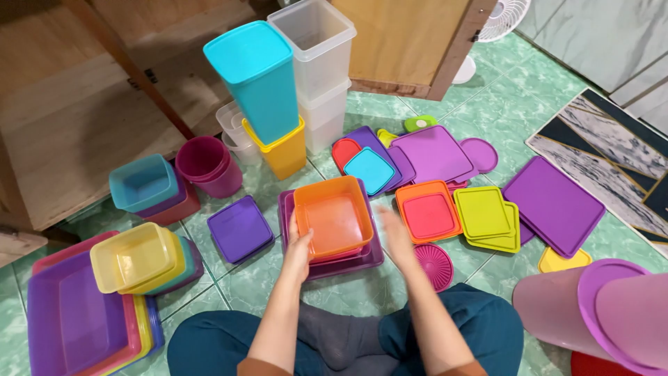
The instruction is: The person sits on the floor and organizes a large collection of colorful plastic containers and lids. They match lids to containers, stack them by size and color, and arrange them into neat piles on the tiled floor.
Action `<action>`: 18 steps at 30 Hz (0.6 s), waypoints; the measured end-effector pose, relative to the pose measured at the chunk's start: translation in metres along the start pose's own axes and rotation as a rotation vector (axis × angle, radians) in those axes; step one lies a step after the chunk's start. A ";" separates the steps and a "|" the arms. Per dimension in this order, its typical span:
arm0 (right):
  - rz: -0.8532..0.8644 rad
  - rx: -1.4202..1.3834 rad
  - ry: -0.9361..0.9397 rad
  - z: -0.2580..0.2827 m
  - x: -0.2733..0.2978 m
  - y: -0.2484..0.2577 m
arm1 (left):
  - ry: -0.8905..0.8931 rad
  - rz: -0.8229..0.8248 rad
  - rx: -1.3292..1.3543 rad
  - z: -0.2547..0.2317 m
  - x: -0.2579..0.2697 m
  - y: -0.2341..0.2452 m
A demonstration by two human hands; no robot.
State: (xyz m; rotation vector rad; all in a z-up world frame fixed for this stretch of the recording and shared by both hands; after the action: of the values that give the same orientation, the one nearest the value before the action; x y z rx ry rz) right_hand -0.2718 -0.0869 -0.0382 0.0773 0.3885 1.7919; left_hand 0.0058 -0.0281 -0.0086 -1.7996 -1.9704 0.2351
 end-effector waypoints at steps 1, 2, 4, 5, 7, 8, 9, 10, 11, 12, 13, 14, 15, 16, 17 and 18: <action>-0.210 0.051 -0.013 -0.018 0.007 0.027 | 0.012 0.009 0.040 0.000 0.001 -0.008; -0.420 0.101 -0.027 -0.035 0.017 0.053 | 0.025 0.019 0.079 0.000 0.002 -0.015; -0.791 -0.192 -0.313 -0.078 0.033 0.092 | 0.073 0.035 0.177 0.004 0.007 -0.034; -0.795 -0.366 -0.438 -0.096 0.041 0.095 | 0.097 0.045 0.227 0.007 0.008 -0.045; -0.781 -0.718 -0.679 -0.123 0.053 0.098 | 0.087 0.096 0.246 0.010 0.010 -0.071; -0.766 -0.775 -0.654 -0.129 0.055 0.100 | 0.082 0.120 0.255 0.011 0.010 -0.083; -0.747 -0.831 -0.632 -0.133 0.056 0.098 | 0.135 0.108 0.242 0.012 0.012 -0.092; -0.727 -0.888 -0.609 -0.134 0.058 0.096 | 0.187 0.096 0.229 0.014 0.013 -0.099; -0.720 -0.906 -0.626 -0.136 0.059 0.095 | 0.239 0.082 0.214 0.015 0.016 -0.105; -0.713 -0.925 -0.643 -0.137 0.061 0.094 | 0.263 0.072 0.191 0.016 0.017 -0.109; -0.705 -0.945 -0.658 -0.137 0.059 0.095 | 0.285 0.062 0.167 0.016 0.017 -0.112; -0.708 -0.942 -0.658 -0.136 0.058 0.098 | 0.307 0.053 0.143 0.017 0.017 -0.113; -0.711 -0.941 -0.656 -0.136 0.057 0.101 | 0.308 0.052 0.123 0.018 0.016 -0.114; -0.714 -0.939 -0.655 -0.136 0.056 0.104 | 0.309 0.050 0.103 0.020 0.015 -0.114; -0.699 -0.930 -0.633 -0.136 0.056 0.106 | 0.314 0.048 0.083 0.024 0.015 -0.113; -0.684 -0.921 -0.612 -0.137 0.056 0.107 | 0.316 0.034 0.073 0.028 0.014 -0.111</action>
State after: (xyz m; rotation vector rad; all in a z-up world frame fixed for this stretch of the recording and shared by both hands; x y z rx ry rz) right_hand -0.4211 -0.0860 -0.1431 -0.1436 -0.7764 1.0455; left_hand -0.1063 -0.0237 0.0163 -1.7075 -1.6908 0.0292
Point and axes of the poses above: each hand's wrist, its own x-axis away from the middle knuckle, its own y-axis out of the back of the hand, z = x × y, the point moved 3 cm from there along -x, towards the middle knuckle, and after that the axes turned 10 degrees about z, right-handed, at the moved point
